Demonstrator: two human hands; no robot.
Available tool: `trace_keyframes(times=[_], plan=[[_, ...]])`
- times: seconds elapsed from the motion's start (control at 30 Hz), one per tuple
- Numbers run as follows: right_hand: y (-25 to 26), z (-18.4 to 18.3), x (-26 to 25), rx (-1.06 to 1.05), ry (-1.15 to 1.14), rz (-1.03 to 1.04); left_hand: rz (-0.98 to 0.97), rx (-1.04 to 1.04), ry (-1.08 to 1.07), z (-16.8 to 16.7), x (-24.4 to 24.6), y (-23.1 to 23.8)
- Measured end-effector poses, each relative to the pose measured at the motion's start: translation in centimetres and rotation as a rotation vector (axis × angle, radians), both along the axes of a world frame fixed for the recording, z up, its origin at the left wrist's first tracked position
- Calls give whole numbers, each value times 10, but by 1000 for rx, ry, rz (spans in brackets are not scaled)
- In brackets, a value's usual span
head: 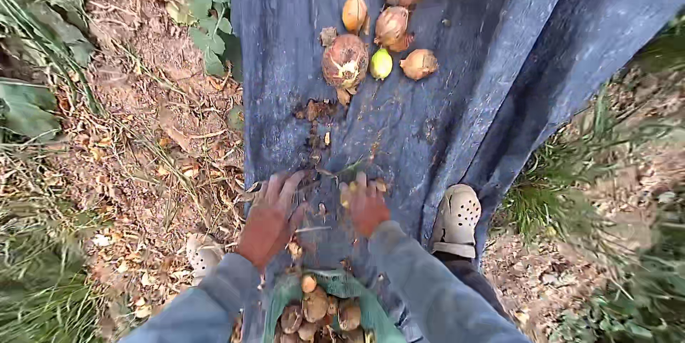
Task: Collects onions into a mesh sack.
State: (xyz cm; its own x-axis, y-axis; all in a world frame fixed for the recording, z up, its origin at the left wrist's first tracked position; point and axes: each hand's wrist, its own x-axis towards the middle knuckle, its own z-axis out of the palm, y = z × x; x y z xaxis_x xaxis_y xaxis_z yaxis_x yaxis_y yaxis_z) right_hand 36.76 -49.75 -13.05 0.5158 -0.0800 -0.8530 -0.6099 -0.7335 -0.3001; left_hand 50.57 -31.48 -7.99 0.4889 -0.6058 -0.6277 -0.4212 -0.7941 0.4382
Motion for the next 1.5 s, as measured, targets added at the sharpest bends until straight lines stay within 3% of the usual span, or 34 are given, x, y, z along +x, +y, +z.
trace_keyframes(times=[0.07,0.13,0.23,0.3,0.4,0.53,0.6,0.77,0.93,1.07,1.13,1.2,1.27,1.33,1.4,1.43,1.5], plan=[[-16,-15,35,96,124,-28,84,-163,-167,-32,59,-85],[-33,-5,37,134,169,-277,129,-204,-200,-44,94,-147],[-107,3,60,13,-23,-655,137,-86,-120,-64,130,-216],[-162,8,92,-156,-99,-682,83,44,-79,-77,138,-238],[-222,-2,139,-278,-23,-542,145,37,11,-82,140,-235],[-250,-28,150,-196,-7,-418,833,-364,784,-84,119,-207],[-247,-32,142,-119,-89,-468,973,-430,996,-84,110,-209],[-220,-53,125,90,-219,-603,941,-395,909,-94,97,-223],[-209,-54,116,155,-317,-667,883,-360,862,-83,99,-228],[-159,-15,73,217,-419,-823,805,-314,888,-45,69,-183],[-98,30,22,241,-366,-926,793,-303,959,-12,25,-126],[-27,84,-51,281,-165,-901,800,-185,1055,30,-44,-52],[22,124,-116,339,184,-552,675,58,1087,65,-118,23],[57,156,-155,314,414,-79,309,315,745,99,-176,65],[83,174,-185,210,592,66,107,475,259,113,-218,94],[91,177,-197,152,705,82,102,603,170,110,-229,106],[91,185,-209,137,920,90,125,953,324,111,-237,123]])
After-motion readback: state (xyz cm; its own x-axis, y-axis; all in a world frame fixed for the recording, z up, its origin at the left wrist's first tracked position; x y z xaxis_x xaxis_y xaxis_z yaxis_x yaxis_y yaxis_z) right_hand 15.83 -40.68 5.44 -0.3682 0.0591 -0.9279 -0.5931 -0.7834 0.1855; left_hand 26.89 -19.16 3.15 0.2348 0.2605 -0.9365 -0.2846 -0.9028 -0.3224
